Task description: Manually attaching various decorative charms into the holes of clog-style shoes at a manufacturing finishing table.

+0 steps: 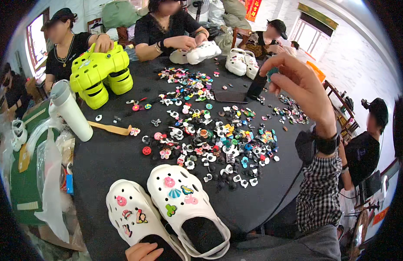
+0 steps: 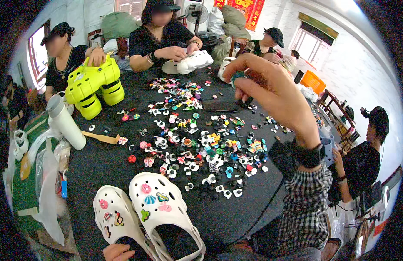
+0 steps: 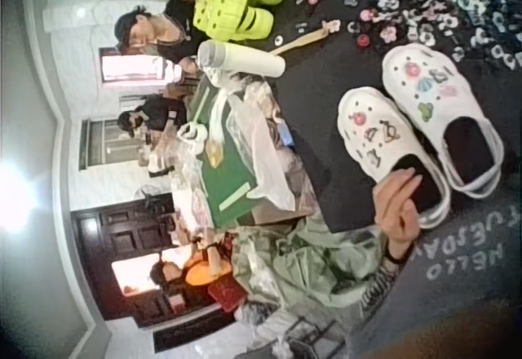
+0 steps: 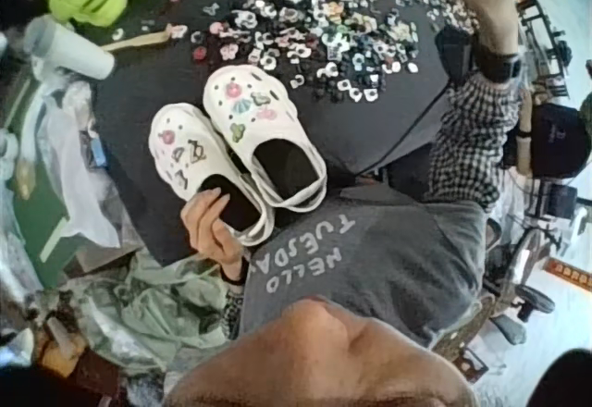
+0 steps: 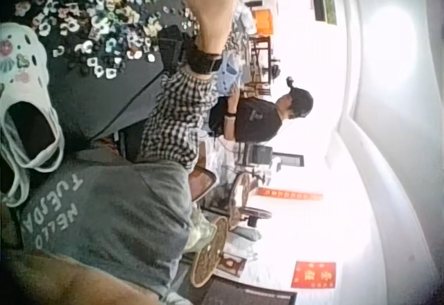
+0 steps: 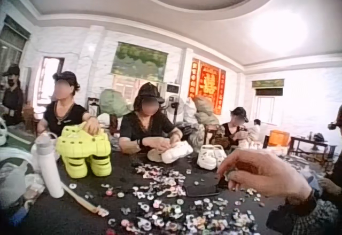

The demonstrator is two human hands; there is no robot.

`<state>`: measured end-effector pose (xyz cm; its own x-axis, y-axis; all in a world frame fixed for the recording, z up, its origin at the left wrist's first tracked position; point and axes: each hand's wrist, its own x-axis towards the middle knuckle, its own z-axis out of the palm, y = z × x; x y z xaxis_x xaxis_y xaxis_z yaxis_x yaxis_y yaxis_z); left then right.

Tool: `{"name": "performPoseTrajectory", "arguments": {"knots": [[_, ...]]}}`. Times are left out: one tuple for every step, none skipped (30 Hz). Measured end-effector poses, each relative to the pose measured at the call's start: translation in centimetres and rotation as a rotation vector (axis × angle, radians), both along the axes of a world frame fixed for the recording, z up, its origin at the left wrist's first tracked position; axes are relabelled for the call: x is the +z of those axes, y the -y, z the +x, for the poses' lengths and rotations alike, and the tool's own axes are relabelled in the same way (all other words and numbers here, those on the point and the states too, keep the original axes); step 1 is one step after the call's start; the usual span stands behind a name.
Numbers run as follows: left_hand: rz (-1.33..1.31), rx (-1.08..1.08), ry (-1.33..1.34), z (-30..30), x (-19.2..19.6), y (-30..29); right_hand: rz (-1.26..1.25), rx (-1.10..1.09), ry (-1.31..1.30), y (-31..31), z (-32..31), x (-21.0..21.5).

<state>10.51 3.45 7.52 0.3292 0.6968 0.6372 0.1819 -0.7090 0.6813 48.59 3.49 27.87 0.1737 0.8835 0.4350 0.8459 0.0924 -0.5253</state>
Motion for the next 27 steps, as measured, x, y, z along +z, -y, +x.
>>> {"name": "performPoseTrajectory", "arguments": {"knots": [[-0.003,-0.002,0.005,0.0,0.1,0.0,0.000,0.007,0.001,-0.5,0.5,0.2],[-0.007,-0.005,0.011,0.0,0.1,0.0,-0.059,0.012,0.149,-1.1,1.4,0.2],[-0.006,0.001,0.011,0.0,0.2,0.1,-0.116,0.016,0.297,-1.5,2.1,-0.2],[-0.010,0.000,0.006,0.0,0.2,0.1,-0.114,0.026,0.297,-2.1,2.4,-1.0],[-0.014,0.000,0.001,-0.1,0.2,0.1,-0.171,0.042,0.280,-2.7,2.8,-2.0],[-0.014,0.016,-0.002,-0.2,0.3,0.1,-0.227,0.064,0.262,-3.5,3.0,-3.0],[-0.013,0.014,-0.001,-0.3,0.2,0.0,-0.256,0.068,0.248,-4.2,3.1,-4.1],[-0.012,0.016,-0.002,-0.5,0.2,0.0,-0.265,0.084,0.270,-4.9,2.9,-4.9],[-0.005,0.001,0.012,-0.6,0.1,-0.1,-0.256,0.107,0.216,-5.2,2.4,-5.0],[0.001,-0.003,0.022,-0.6,0.0,-0.2,-0.250,0.142,0.158,-5.6,1.9,-5.2],[0.004,-0.012,0.023,-0.6,0.0,-0.3,-0.247,0.139,0.117,-5.7,1.0,-4.8],[-0.014,-0.018,0.029,-0.3,0.3,-0.3,-0.282,0.138,0.031,-5.7,0.9,-4.5],[-0.009,-0.026,0.044,-0.2,0.2,-0.4,-0.229,0.191,-0.071,-6.4,-0.7,-4.4],[0.000,-0.043,0.066,-0.2,0.0,-0.6,-0.178,0.233,-0.171,-6.7,-2.3,-4.4],[-0.008,-0.027,0.066,-0.2,0.2,-0.5,-0.153,0.365,-0.202,-7.8,-3.6,-5.2],[-0.015,-0.016,0.071,-0.2,0.4,-0.4,-0.128,0.491,-0.230,-8.8,-5.1,-5.8],[-0.014,-0.011,0.074,-0.5,0.0,-0.3,-0.223,0.566,-0.218,-9.8,-6.9,-6.3],[-0.015,0.020,0.071,-0.6,0.0,-0.3,-0.368,0.605,-0.271,-10.3,-9.4,-5.9],[-0.017,0.008,0.087,-0.6,0.1,-0.3,-0.389,0.686,-0.220,-10.6,-10.9,-6.5],[-0.019,-0.004,0.102,-0.5,0.1,-0.4,-0.410,0.766,-0.168,-11.1,-12.2,-7.3],[-0.025,-0.023,0.128,-0.3,0.1,-0.4,-0.414,0.795,-0.158,-11.1,-13.4,-7.6],[-0.026,-0.005,0.124,-0.4,0.2,-0.3,-0.419,0.854,-0.160,-11.7,-14.9,-8.4],[-0.037,0.006,0.116,-0.5,0.3,-0.1,-0.435,0.900,-0.110,-12.4,-16.2,-9.1],[-0.045,0.004,0.116,-0.6,0.3,-0.1,-0.450,0.932,-0.053,-13.0,-17.3,-9.6],[-0.045,0.005,0.120,-0.6,0.3,-0.1,-0.531,0.995,-0.112,-13.6,-18.0,-10.7],[-0.040,-0.001,0.124,-0.5,0.1,-0.2,-0.489,1.045,-0.203,-13.8,-18.9,-11.6],[-0.034,-0.003,0.129,-0.5,0.1,-0.1,-0.458,1.089,-0.216,-14.1,-19.7,-12.6]]}}
